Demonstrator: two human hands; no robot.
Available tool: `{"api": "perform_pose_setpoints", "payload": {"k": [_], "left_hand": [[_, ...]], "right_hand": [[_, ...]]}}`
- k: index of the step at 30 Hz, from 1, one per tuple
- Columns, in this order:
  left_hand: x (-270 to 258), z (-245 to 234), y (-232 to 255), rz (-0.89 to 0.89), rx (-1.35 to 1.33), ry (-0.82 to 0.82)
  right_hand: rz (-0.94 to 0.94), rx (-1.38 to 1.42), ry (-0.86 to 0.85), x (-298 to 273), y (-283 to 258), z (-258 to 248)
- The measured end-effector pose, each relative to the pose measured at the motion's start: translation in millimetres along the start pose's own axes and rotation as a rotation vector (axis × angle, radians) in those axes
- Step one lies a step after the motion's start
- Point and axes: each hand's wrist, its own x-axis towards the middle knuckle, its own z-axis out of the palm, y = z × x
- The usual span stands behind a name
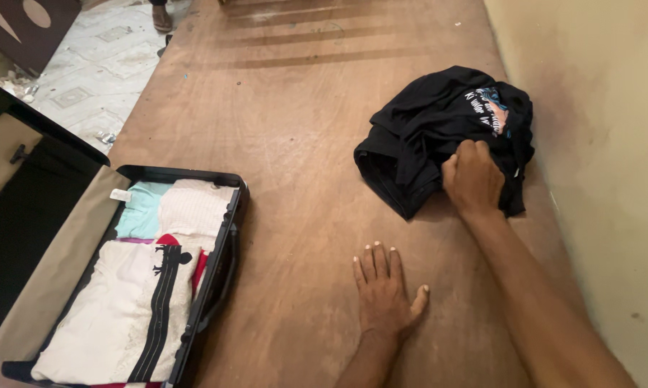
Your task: The person folds a white cloth and a black t-shirt on a low wooden table and places them into an open suitcase. The person handles each item one at a time, smoothing and folding them before packing.
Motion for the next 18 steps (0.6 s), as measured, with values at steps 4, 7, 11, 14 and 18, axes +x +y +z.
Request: {"api": "perform_pose_setpoints", "payload": {"k": [4, 7, 11, 14, 18], "left_hand": [[1, 3, 1, -0.001, 0.001, 0.004], [3, 0, -1, 0.024, 0.009, 0.031], [-4, -9, 4, 0.058, -0.07, -0.023], [-7, -24, 11, 0.064, -0.315, 0.03], [10, -54, 24, 0.081, -0.58, 0.105]], "right_hand": [[-0.145, 0.182, -0.02, -33, -33, -25], [-0.168, 0.316, -0.318, -72, -69, -39], [-0.288, 0.576, -0.956, -101, -83, -63], [-0.177, 0.766, -1.248, -101, -75, -77], [-0.048, 0.682, -0.562, -85, -58, -78]]}}
